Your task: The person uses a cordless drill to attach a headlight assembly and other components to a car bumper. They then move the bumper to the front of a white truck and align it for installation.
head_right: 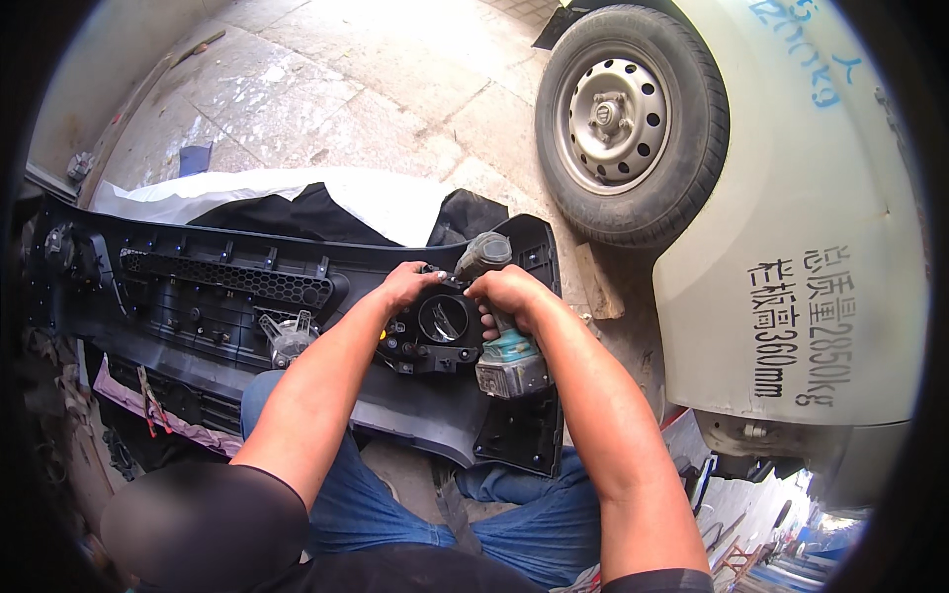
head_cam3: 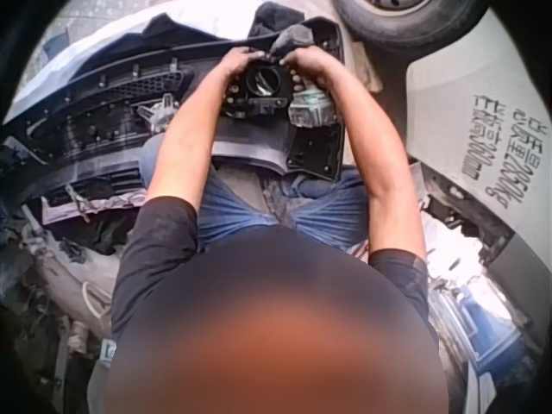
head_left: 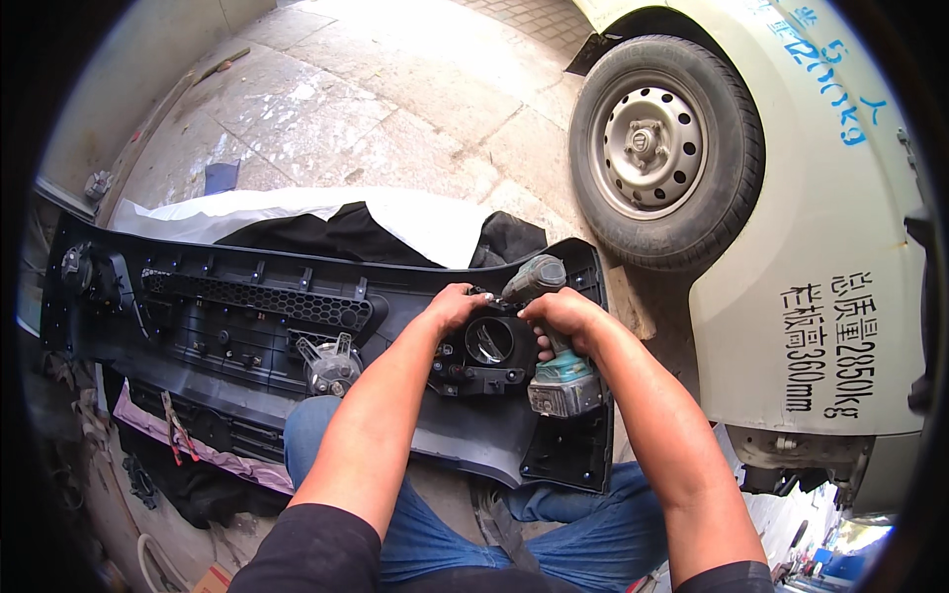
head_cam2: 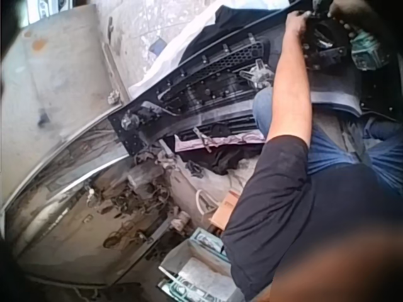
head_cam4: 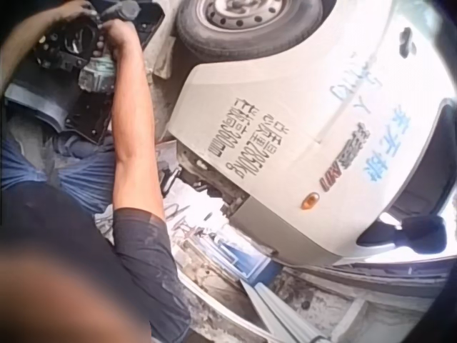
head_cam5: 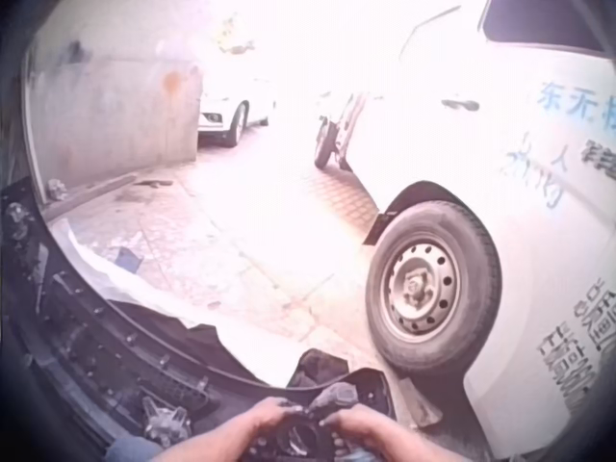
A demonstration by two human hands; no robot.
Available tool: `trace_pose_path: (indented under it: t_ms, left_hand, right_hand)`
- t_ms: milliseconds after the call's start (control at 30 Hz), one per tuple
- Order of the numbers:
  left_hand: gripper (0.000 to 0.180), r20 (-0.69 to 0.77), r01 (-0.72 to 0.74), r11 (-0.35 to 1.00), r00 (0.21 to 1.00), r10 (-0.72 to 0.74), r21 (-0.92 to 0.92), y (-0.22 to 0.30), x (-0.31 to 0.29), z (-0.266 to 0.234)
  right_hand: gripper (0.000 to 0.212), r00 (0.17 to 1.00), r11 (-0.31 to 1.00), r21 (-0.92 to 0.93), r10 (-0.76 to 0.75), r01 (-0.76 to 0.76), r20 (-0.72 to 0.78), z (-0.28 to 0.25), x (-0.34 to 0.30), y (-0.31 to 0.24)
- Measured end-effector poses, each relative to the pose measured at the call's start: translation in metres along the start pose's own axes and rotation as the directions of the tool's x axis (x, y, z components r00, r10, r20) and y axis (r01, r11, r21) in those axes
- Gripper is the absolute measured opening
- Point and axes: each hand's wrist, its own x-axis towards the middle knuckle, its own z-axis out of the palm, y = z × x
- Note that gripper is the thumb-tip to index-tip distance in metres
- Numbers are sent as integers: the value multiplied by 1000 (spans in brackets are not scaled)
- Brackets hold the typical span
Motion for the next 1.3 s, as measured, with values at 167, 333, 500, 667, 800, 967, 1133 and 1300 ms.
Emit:
trace_pose_path:
  t_ms: [167,333,500,667,800,967,1133,1300]
  left_hand:
    - [46,17,3,999,1000,-2,-40,-7,7,0]
    - [45,3,-26,1000,1000,26,-10,-12,11,1]
    - [55,3,-34,997,999,34,62,-7,3,-7]
    - [59,-63,-46,982,996,58,185,6,-11,-10]
    - [63,-335,-144,898,894,298,416,2,-44,-13]
    - [48,-290,-86,979,947,138,186,-22,-92,-73]
    - [25,-264,220,606,964,-17,765,-48,-124,-103]
    - [28,-209,250,331,966,-155,910,-76,-139,-59]
  right_hand:
    - [17,1000,1000,-17,-18,18,1,4,-1,-1]
    - [20,1000,1000,-12,-18,18,-8,8,-3,3]
    - [27,995,995,40,-95,94,19,9,-20,-1]
    - [31,977,970,133,-210,204,26,-1,-72,-12]
    - [29,917,878,274,-398,393,-38,-2,-135,4]
    - [34,893,782,438,-425,443,-145,3,-200,51]
    - [36,870,740,485,-484,466,-96,16,-214,60]
    - [37,841,747,445,-541,494,-26,25,-221,53]
